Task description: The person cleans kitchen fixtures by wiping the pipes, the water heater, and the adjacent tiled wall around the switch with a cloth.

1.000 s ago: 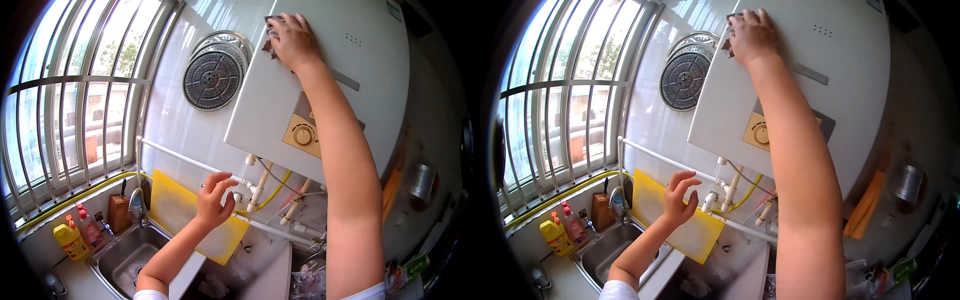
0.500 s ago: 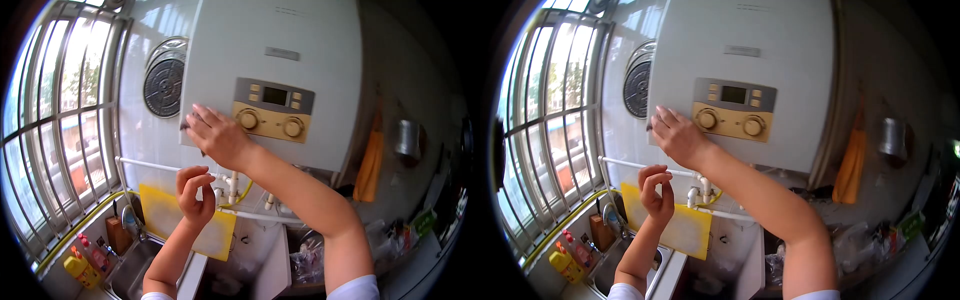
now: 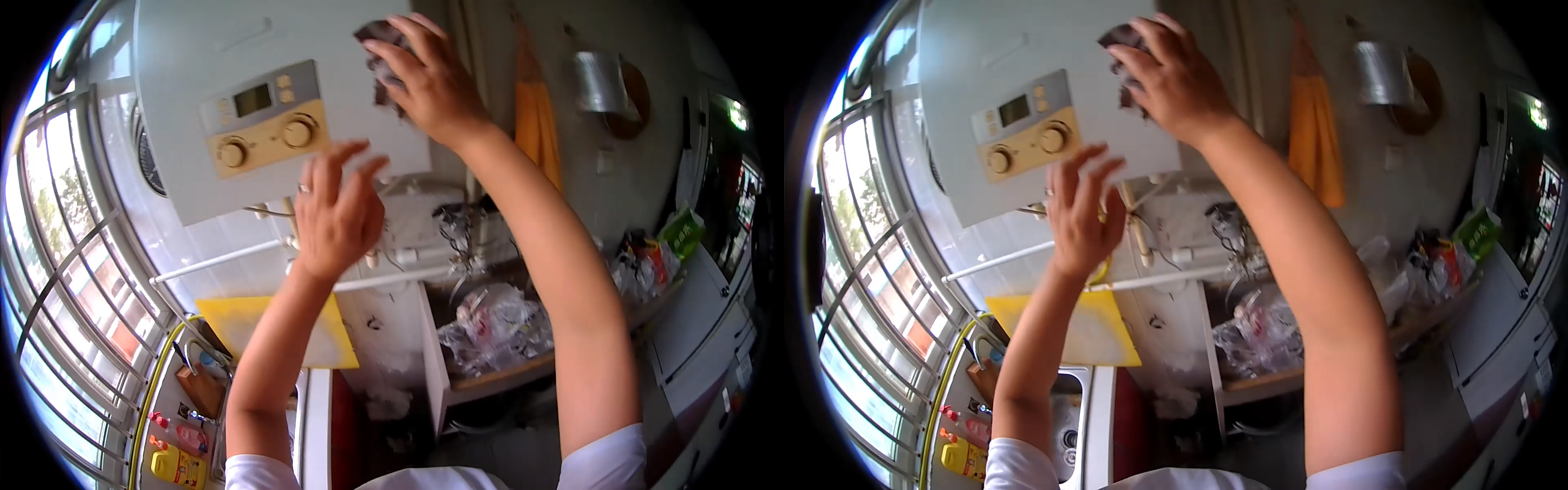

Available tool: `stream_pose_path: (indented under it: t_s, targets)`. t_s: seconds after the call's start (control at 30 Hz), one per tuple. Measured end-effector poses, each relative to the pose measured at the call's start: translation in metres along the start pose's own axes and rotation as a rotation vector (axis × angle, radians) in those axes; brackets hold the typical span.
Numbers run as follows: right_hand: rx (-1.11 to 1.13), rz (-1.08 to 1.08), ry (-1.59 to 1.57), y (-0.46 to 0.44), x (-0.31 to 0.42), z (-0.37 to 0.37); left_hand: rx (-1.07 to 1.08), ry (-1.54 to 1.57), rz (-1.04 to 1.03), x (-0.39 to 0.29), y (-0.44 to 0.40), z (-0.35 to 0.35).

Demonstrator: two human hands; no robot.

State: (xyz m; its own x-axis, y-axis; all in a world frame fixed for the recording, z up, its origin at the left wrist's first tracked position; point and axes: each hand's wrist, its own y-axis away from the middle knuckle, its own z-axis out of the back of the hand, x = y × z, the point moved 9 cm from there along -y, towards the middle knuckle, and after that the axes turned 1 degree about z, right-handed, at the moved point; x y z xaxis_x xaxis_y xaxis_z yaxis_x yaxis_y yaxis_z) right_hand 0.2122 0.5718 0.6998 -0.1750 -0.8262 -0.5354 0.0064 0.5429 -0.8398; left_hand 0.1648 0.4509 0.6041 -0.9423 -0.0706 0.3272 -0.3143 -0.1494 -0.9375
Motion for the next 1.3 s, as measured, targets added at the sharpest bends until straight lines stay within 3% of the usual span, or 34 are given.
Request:
stream_pose_path:
  t_s: [0.33,0.47,0.53,0.73,0.87,1.0,1.07,1.3]
  targets:
    - [-0.104,-0.369,-0.184,0.052,-0.008,0.003,-0.125,-0.077,-0.134,0.004,-0.048,-0.038]
    - [-0.076,-0.424,-0.264,0.069,-0.01,0.001,-0.223,-0.042,-0.202,0.008,-0.062,-0.052]
    - [0.087,-0.401,-0.269,0.068,-0.012,-0.007,-0.172,-0.094,-0.244,0.0,-0.06,-0.055]
    - [0.162,-0.403,-0.229,0.075,-0.018,-0.015,-0.152,-0.1,-0.231,-0.001,-0.059,-0.059]
    - [0.073,-0.388,-0.257,0.072,-0.011,-0.007,-0.164,-0.086,-0.205,0.0,-0.058,-0.057]
    - [0.041,-0.58,-0.466,0.087,-0.016,-0.015,-0.142,-0.004,-0.13,0.011,-0.059,-0.06]
    - [-0.104,-0.528,-0.463,0.096,-0.009,-0.009,-0.202,-0.108,-0.184,-0.001,-0.059,-0.054]
    - [-0.252,-0.519,-0.553,0.108,0.016,0.002,-0.113,-0.028,-0.16,0.01,-0.058,-0.055]
